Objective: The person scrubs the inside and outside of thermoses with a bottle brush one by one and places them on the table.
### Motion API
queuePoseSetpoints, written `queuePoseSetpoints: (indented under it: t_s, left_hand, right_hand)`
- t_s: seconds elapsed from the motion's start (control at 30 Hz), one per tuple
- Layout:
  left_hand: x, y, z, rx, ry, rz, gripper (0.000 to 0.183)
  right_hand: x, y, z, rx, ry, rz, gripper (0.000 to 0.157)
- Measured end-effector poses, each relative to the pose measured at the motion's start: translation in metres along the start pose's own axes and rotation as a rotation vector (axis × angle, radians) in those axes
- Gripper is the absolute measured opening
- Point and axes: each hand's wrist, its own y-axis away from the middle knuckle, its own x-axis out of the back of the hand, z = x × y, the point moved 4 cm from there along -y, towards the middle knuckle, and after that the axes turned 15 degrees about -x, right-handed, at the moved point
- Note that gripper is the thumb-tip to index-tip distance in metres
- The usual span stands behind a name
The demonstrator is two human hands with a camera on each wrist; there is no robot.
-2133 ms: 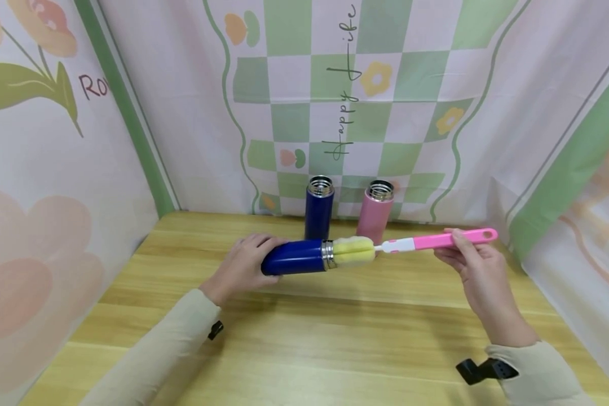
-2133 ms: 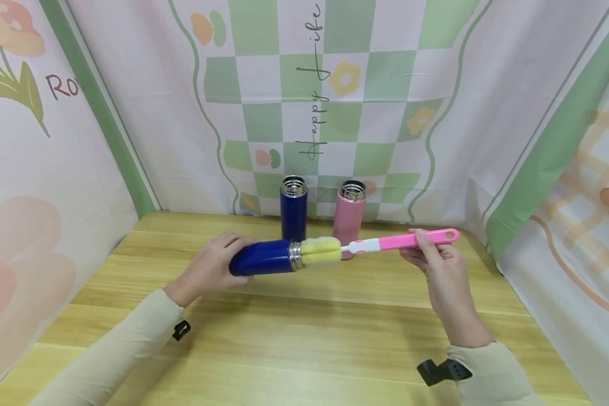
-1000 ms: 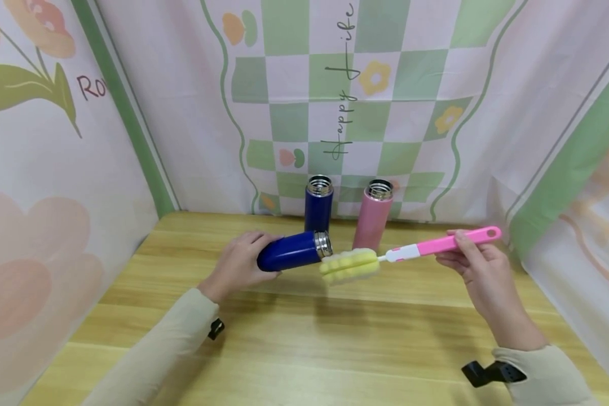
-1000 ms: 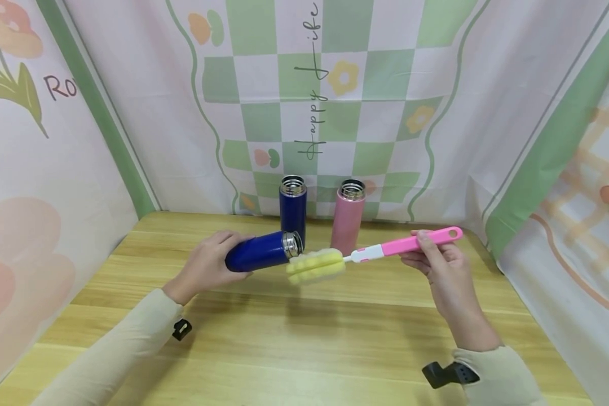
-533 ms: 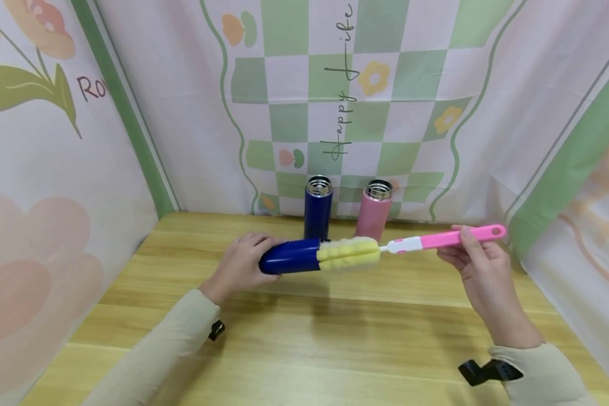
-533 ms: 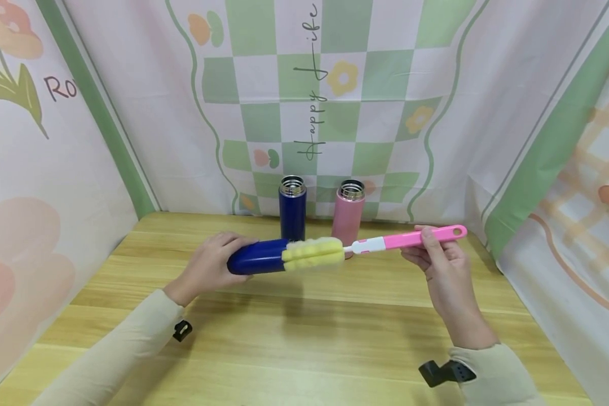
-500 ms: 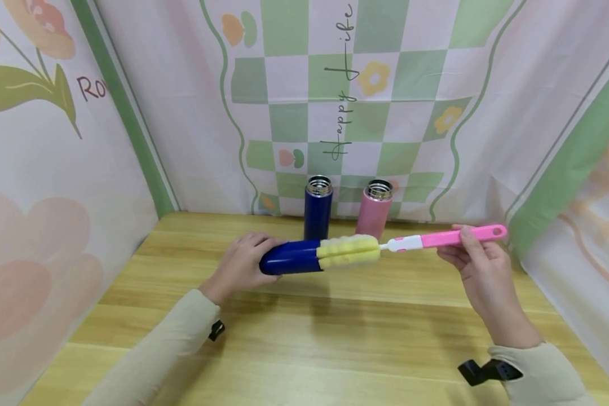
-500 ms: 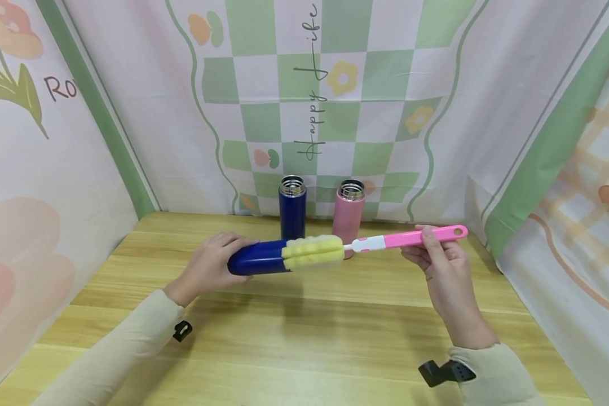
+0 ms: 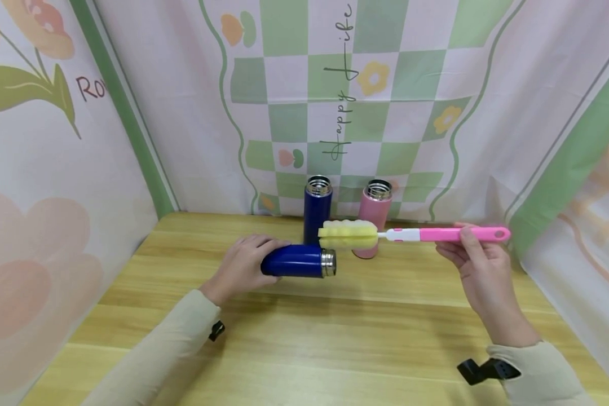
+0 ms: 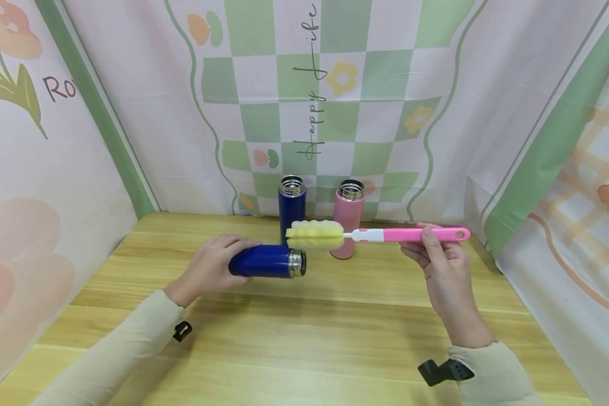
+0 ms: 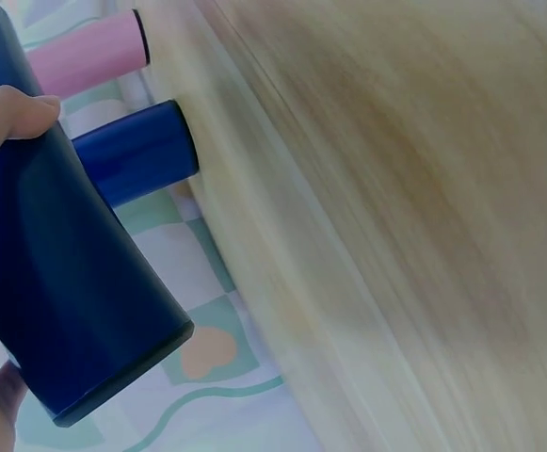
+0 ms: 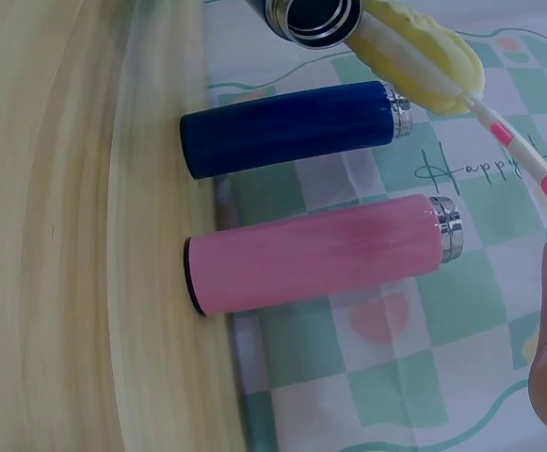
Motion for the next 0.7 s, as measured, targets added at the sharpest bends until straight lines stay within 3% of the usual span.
queuePoseSetpoints:
  t_s: [0.23, 0.53, 0.7]
  left_hand:
    - [-0.003, 0.001, 0.001, -0.045, -0.015, 0.039, 0.073]
    - [-0.001, 0.003, -0.003, 0.066, 0.062, 0.071, 0.077]
    - [-0.001, 0.004, -0.005, 0.086, 0.054, 0.057, 0.078]
  right_hand:
    - [0.006, 0.002, 0.002, -0.007, 0.051, 0.026, 0.022]
    - [0.012, 0.004, 0.007, -0.063, 0.131, 0.065, 0.018]
    - [0.009, 0.005, 0.007, -0.064, 0.149, 0.066, 0.019]
